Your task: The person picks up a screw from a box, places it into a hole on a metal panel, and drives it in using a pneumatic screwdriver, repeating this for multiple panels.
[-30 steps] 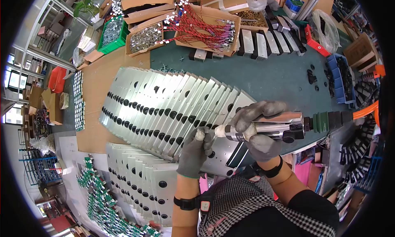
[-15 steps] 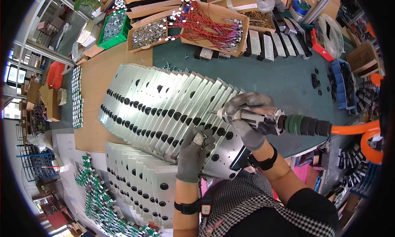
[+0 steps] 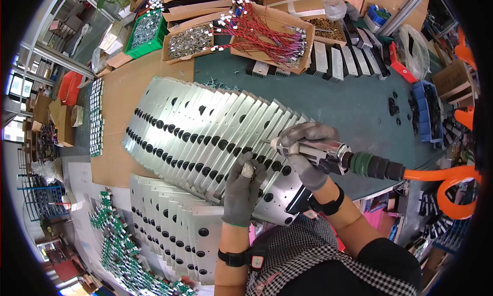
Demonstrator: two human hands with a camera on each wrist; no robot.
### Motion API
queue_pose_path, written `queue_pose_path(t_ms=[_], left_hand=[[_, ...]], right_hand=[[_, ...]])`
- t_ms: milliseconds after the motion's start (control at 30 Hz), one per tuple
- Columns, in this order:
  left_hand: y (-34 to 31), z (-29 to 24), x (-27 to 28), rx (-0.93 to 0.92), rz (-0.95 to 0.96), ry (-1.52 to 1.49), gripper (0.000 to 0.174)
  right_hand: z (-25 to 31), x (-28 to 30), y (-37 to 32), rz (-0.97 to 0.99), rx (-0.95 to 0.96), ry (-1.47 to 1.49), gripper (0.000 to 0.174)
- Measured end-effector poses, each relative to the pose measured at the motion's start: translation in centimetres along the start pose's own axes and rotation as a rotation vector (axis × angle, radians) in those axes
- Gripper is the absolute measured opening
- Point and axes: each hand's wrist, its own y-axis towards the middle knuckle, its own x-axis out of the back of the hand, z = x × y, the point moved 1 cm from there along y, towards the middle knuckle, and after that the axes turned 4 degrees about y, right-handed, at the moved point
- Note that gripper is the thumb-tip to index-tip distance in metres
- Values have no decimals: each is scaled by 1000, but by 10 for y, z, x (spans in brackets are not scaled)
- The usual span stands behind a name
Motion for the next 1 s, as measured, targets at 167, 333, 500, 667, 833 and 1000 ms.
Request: queue_pose_path(t_ms=[167, 333, 500, 667, 833, 1000], left_hand=[[-2, -1, -8, -2, -43, -23, 28], [4, 3, 8, -52, 72, -54, 30], [3, 4, -7, 7, -48, -83, 27], [2, 1, -7, 53, -18, -85, 23], [4, -2, -3, 118, -49, -62, 21], [6, -12, -9, 118, -21, 70, 24]], right_hand=[[4, 0, -3, -52, -45, 23, 54], [40, -3, 10, -44, -46, 158, 53], [60, -1, 9, -28, -126, 340, 50], [53, -6, 9, -38, -156, 410, 50], [45, -4, 10, 52, -107, 315, 49], [47, -17, 18, -86, -116, 266, 49]])
